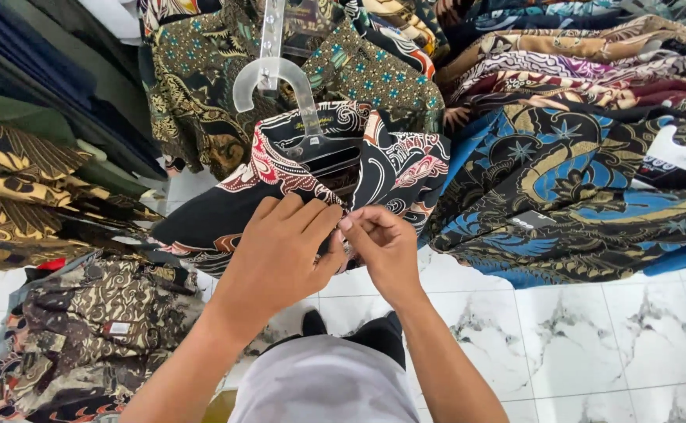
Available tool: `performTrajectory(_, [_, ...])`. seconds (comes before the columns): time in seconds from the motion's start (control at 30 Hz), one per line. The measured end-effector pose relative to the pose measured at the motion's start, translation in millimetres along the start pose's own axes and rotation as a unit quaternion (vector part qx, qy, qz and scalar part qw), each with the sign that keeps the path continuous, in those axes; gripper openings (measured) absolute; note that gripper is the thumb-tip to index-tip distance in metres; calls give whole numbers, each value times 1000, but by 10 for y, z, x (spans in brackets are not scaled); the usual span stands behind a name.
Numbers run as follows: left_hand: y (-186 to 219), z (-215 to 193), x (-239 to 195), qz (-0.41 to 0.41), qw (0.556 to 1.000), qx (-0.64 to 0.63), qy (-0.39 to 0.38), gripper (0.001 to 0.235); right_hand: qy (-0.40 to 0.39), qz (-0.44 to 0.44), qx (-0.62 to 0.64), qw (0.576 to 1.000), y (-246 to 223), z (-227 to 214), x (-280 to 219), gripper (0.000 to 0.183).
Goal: The person is buttoning patterned shirts and hanging them onto a clothing rack using plastic hangers.
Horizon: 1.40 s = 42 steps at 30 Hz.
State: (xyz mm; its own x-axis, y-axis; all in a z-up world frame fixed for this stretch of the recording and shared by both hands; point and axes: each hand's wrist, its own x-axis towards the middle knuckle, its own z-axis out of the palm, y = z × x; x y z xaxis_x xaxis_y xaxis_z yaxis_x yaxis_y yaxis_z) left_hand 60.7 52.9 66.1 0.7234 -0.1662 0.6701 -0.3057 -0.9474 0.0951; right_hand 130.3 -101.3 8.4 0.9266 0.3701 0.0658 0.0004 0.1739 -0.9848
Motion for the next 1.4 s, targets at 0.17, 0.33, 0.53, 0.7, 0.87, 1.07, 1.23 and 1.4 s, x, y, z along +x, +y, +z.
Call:
performTrajectory(0.17, [-47, -35, -27, 34, 998, 36, -26, 18, -25, -28, -29, 999, -93, -10, 29, 11])
performTrajectory(0.33, [-90, -30, -17, 62, 996, 48, -42, 17, -38, -41, -26, 998, -56, 1, 86, 11])
performTrajectory(0.53, [-97, -30, 9, 44, 998, 15, -35, 17, -22, -49, -35, 998, -90, 22, 83, 10])
performTrajectory(0.7, [-51, -9, -8, -60, 979, -193, 24, 11, -39, -76, -44, 995, -131, 51, 67, 10])
performTrajectory(0.87, [-5, -37, -82, -179, 939, -289, 55, 11, -40, -84, -50, 994, -165, 72, 54, 11])
performTrajectory(1.07, [-5, -136, -58, -125, 966, -220, 56, 11, -38, -91, -82, 992, -212, 135, 35, 10])
performTrajectory(1.23, [0, -165, -73, -162, 952, -251, -58, 28, -70, -84, -163, 980, -219, 141, 0, 19])
performTrajectory(1.4, [-24, -70, -47, -191, 927, -320, 32, 14, -3, -82, -90, 992, -143, 179, -18, 10])
